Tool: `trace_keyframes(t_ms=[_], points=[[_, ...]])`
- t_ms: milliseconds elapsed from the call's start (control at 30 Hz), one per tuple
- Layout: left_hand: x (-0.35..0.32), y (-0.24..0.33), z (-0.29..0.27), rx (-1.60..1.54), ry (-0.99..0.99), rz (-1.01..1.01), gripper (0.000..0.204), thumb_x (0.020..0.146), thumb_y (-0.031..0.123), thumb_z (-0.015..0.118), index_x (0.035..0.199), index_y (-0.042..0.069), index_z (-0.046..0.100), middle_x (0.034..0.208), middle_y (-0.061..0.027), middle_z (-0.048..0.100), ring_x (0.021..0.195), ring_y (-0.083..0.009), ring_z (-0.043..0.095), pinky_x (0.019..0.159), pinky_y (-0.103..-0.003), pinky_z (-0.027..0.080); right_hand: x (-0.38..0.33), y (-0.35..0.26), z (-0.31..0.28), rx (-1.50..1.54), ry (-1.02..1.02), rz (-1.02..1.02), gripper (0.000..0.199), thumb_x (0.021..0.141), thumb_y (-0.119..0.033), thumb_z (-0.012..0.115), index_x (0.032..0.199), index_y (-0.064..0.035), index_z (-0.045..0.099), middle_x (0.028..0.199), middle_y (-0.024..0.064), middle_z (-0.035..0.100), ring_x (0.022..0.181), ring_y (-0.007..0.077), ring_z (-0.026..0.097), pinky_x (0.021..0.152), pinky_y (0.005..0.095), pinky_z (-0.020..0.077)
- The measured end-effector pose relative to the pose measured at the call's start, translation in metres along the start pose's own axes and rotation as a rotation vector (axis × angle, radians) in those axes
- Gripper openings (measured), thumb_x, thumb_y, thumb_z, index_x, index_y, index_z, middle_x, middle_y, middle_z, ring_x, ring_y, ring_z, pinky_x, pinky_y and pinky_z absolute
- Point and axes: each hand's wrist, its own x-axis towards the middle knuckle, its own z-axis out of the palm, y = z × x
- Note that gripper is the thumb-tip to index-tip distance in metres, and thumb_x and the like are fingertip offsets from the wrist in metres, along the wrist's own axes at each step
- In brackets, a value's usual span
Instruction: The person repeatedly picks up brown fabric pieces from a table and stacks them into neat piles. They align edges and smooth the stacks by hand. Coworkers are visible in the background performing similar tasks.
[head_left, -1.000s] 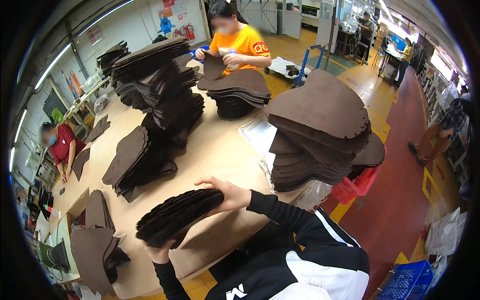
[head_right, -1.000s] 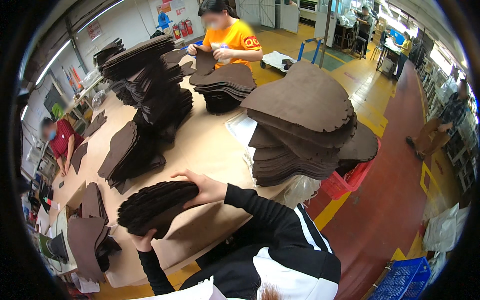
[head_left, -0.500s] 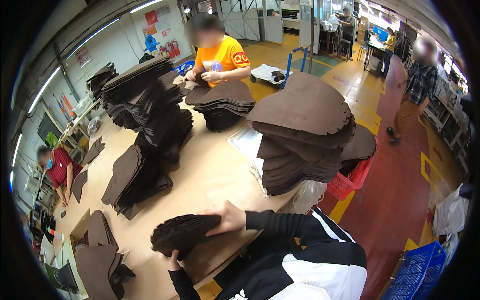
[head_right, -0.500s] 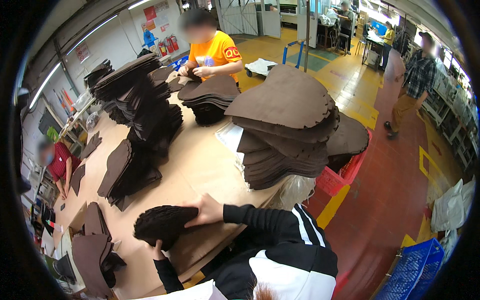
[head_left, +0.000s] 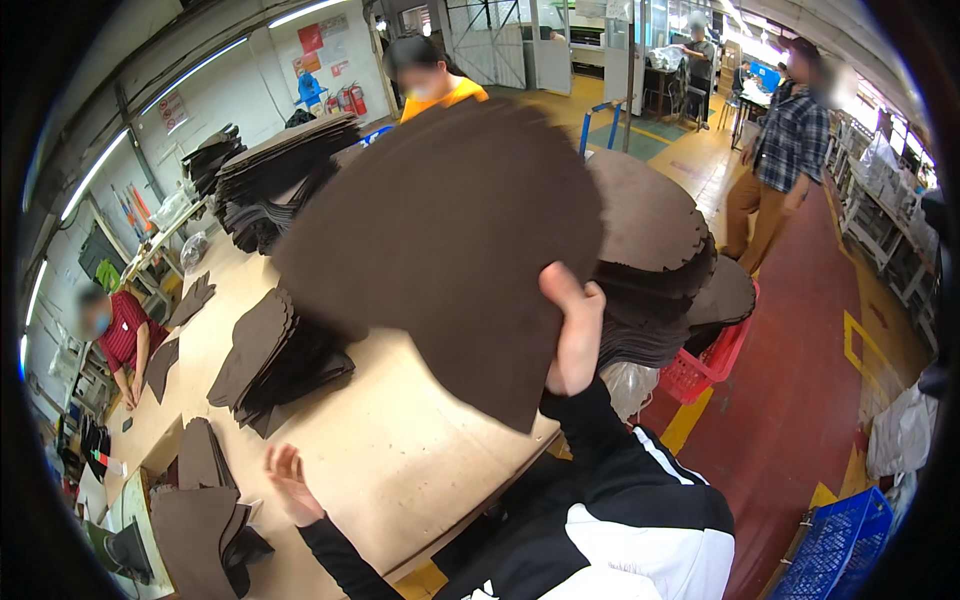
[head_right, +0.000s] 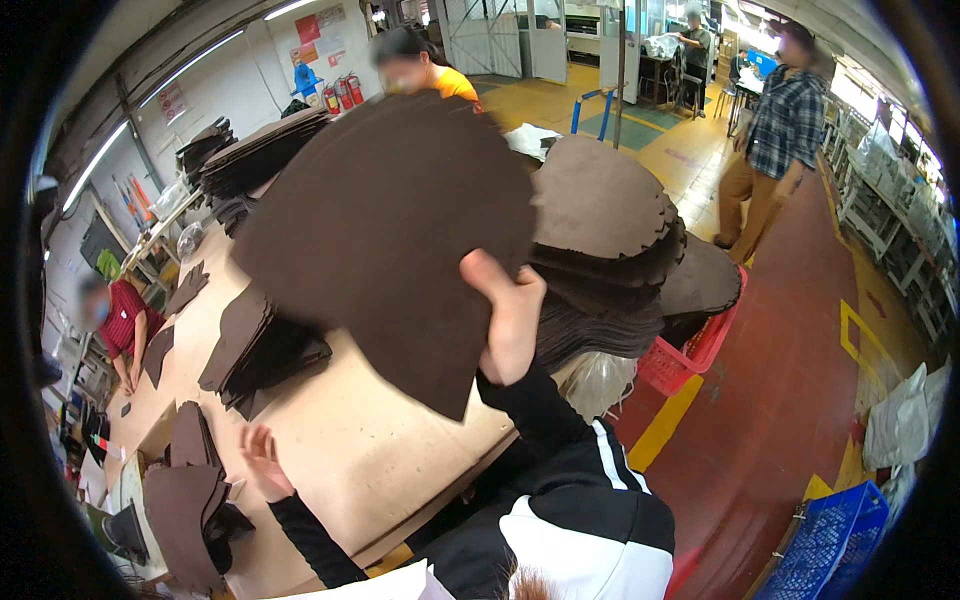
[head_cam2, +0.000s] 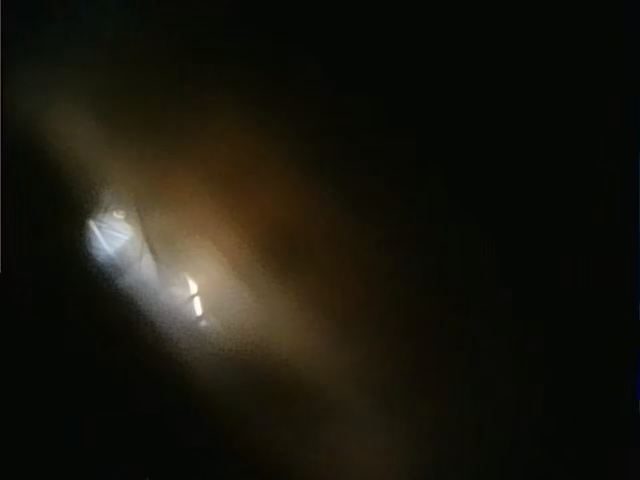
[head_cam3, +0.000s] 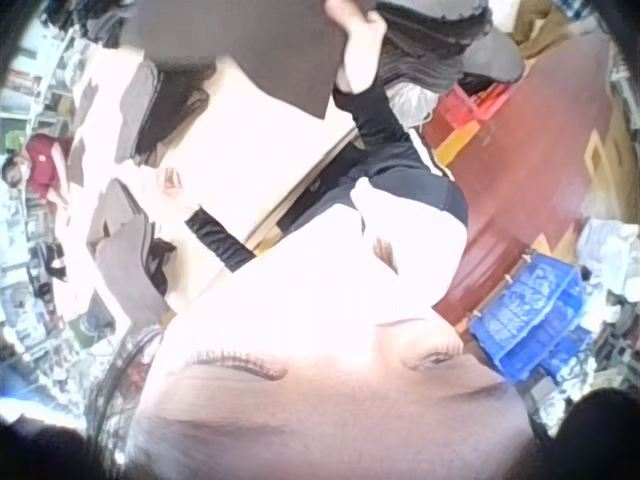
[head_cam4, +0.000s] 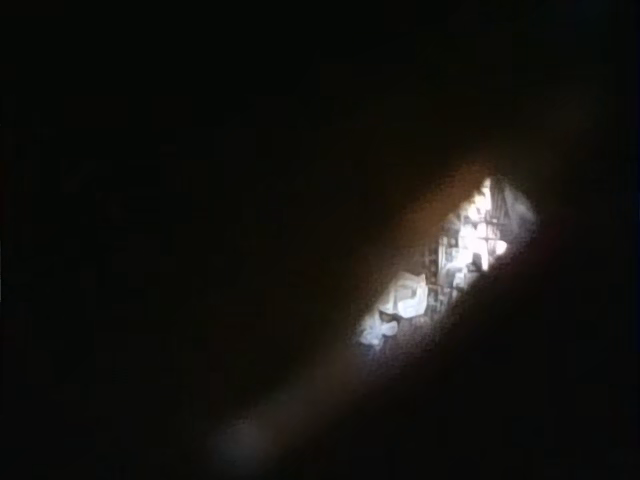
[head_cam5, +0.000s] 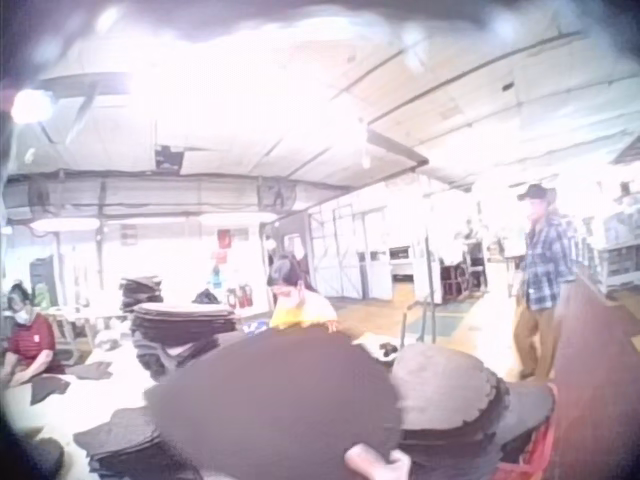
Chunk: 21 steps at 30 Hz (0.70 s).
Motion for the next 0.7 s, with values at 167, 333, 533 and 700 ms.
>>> trace_keyframes(t_ms=[167,333,533,700], points=[[-0.038,-0.058,-0.014,-0.213,-0.229,-0.439,0.081,0.091,0.076,0.036,0.139,0.013,0.049,0.124,-0.0095,0.061,0.110,-0.0214,0.059,0.094,-0.035,0.045,0.055,0.012,-0.003,0.149,0.187,-0.500,0.038,0.093,-0.015,0.069,0.126,-0.0026,0.055,0.121,0.0071,0.062,0.107,0.0205,0.061,0.092,0.0359,0.0503],[-0.057,-0.078,-0.021,-0.045,-0.219,-0.496,0.076,0.099,0.067,0.028,0.136,0.004,0.050,0.124,-0.0129,0.061,0.112,-0.0225,0.058,0.105,-0.036,0.042,0.088,0.037,-0.012,0.020,0.573,-0.500,0.074,0.095,-0.015,0.063,0.150,-0.0139,0.013,0.151,0.0085,0.028,0.138,0.0227,0.032,0.113,0.0533,0.0242],[-0.061,-0.081,-0.026,-0.042,-0.157,-0.466,0.058,0.102,0.052,0.044,0.138,0.006,0.048,0.127,-0.0108,0.059,0.117,-0.0197,0.055,0.104,-0.033,0.042,0.085,0.037,-0.021,-0.008,0.454,-0.489,0.084,0.097,-0.016,0.061,0.153,-0.0127,-0.001,0.149,0.0083,0.029,0.134,0.0218,0.035,0.116,0.0537,0.0240],[-0.063,-0.086,-0.027,-0.047,-0.157,-0.424,0.041,0.105,0.030,0.048,0.137,0.004,0.048,0.127,-0.0113,0.059,0.117,-0.0195,0.057,0.105,-0.034,0.043,0.081,0.039,-0.035,-0.089,0.340,-0.479,0.083,0.098,-0.009,0.059,0.155,-0.0170,-0.001,0.146,0.0055,0.033,0.128,0.0184,0.040,0.115,0.0528,0.0293]])
